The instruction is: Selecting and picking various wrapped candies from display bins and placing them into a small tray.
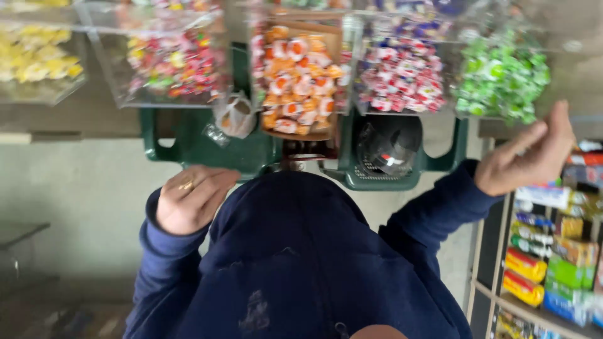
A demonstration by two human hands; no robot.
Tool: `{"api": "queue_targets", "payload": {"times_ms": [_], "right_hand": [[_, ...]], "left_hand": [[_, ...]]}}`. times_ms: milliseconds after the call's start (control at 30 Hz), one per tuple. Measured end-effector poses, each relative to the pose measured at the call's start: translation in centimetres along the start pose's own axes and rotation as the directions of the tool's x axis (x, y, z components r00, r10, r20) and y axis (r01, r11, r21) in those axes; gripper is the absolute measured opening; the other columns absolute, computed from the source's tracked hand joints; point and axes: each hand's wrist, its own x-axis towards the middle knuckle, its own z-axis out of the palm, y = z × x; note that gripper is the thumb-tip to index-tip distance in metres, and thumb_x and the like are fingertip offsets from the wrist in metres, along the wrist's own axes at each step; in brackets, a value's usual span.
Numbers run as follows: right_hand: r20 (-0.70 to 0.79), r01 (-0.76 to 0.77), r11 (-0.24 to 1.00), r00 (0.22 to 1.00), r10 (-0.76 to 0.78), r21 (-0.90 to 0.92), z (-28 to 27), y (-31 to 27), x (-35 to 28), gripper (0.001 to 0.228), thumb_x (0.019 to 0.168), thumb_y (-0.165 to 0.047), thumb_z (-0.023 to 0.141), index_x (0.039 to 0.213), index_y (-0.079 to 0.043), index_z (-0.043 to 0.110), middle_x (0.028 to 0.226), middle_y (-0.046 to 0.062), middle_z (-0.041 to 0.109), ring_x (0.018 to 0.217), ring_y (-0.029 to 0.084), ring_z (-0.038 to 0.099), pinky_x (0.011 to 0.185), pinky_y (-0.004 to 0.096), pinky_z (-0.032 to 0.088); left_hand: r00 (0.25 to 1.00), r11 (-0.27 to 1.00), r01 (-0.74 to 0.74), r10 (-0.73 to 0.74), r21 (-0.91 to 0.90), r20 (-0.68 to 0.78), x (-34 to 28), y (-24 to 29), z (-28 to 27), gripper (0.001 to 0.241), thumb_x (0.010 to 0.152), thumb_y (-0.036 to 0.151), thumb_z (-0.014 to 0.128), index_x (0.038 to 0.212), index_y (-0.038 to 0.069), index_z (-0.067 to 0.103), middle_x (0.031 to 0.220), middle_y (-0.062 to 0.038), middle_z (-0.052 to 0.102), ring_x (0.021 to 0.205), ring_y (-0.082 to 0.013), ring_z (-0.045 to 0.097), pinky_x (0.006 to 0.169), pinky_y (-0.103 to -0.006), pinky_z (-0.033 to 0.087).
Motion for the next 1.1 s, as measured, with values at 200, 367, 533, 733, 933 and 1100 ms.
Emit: {"api": "queue_targets", "payload": {"times_ms": [200, 367, 533, 733, 933, 1100], "right_hand": [[0.012, 0.032, 0.995, 0.999, -0.034, 0.100, 0.6, -4.9, -4.7, 0.028, 0.121, -0.011, 0.056, 0.130, 0.012, 0.067, 0.120, 0.022, 0.069, 0.109, 0.032, 0.067, 0.098, 0.040, 0.056], [-0.036, 0.075, 0.990, 0.997, -0.071, 0.122, 0.6, -9.3, -5.3, 0.027, 0.121, -0.010, 0.053, 0.123, 0.011, 0.068, 0.117, 0.023, 0.070, 0.107, 0.034, 0.068, 0.098, 0.042, 0.055], [-0.070, 0.185, 0.975, 0.982, -0.178, 0.123, 0.4, -11.9, -5.5, 0.027, 0.119, -0.011, 0.049, 0.116, 0.011, 0.065, 0.111, 0.024, 0.066, 0.103, 0.032, 0.064, 0.094, 0.041, 0.051], [-0.085, 0.045, 0.991, 0.996, -0.034, 0.124, 0.3, -13.4, -8.0, 0.028, 0.118, -0.013, 0.057, 0.113, 0.011, 0.071, 0.106, 0.022, 0.070, 0.097, 0.031, 0.068, 0.091, 0.038, 0.058], [-0.001, 0.057, 0.931, 0.998, -0.061, 0.360, 1.8, -19.7, -7.6, 0.018, 0.109, -0.012, 0.071, 0.106, 0.006, 0.069, 0.096, 0.019, 0.070, 0.088, 0.030, 0.073, 0.081, 0.037, 0.060], [0.119, 0.060, 0.883, 0.984, -0.130, 0.466, 2.8, -22.4, -6.8, 0.012, 0.102, -0.006, 0.075, 0.104, 0.004, 0.068, 0.097, 0.017, 0.072, 0.089, 0.030, 0.074, 0.084, 0.038, 0.060]], "left_hand": [[0.997, 0.988, 0.011, 0.000, 0.152, -0.074, -1.4, -5.1, -4.8, 0.030, 0.087, -0.008, 0.070, 0.116, -0.002, 0.072, 0.096, -0.012, 0.068, 0.088, -0.0309, 0.068, 0.078, -0.0397, 0.056], [0.982, 0.905, -0.059, 0.128, 0.421, -0.138, 2.9, -9.9, -5.8, 0.024, 0.095, 0.000, 0.065, 0.120, 0.002, 0.066, 0.109, -0.012, 0.067, 0.100, -0.0315, 0.070, 0.085, -0.0386, 0.059], [0.980, 0.585, 0.124, 0.053, 0.801, -0.190, 7.5, -18.5, 0.0, 0.031, 0.092, 0.013, 0.060, 0.119, -0.001, 0.067, 0.097, -0.009, 0.071, 0.073, -0.0218, 0.072, 0.050, -0.0363, 0.055], [0.982, 0.526, 0.188, -0.080, 0.829, -0.172, 8.6, -19.4, 0.7, 0.011, 0.096, 0.018, 0.061, 0.103, 0.011, 0.065, 0.093, -0.007, 0.070, 0.066, -0.0199, 0.072, 0.048, -0.0376, 0.054], [0.972, 0.702, 0.092, 0.091, 0.706, -0.217, 8.5, -7.9, -3.5, 0.007, 0.099, 0.012, 0.066, 0.105, 0.010, 0.064, 0.102, -0.004, 0.067, 0.067, -0.0160, 0.069, 0.054, -0.0325, 0.054], [0.891, 0.840, -0.367, 0.441, 0.400, -0.109, 11.3, -3.0, 0.4, 0.013, 0.098, 0.011, 0.065, 0.111, 0.009, 0.062, 0.104, -0.004, 0.067, 0.079, -0.0148, 0.071, 0.063, -0.0304, 0.056]]}}
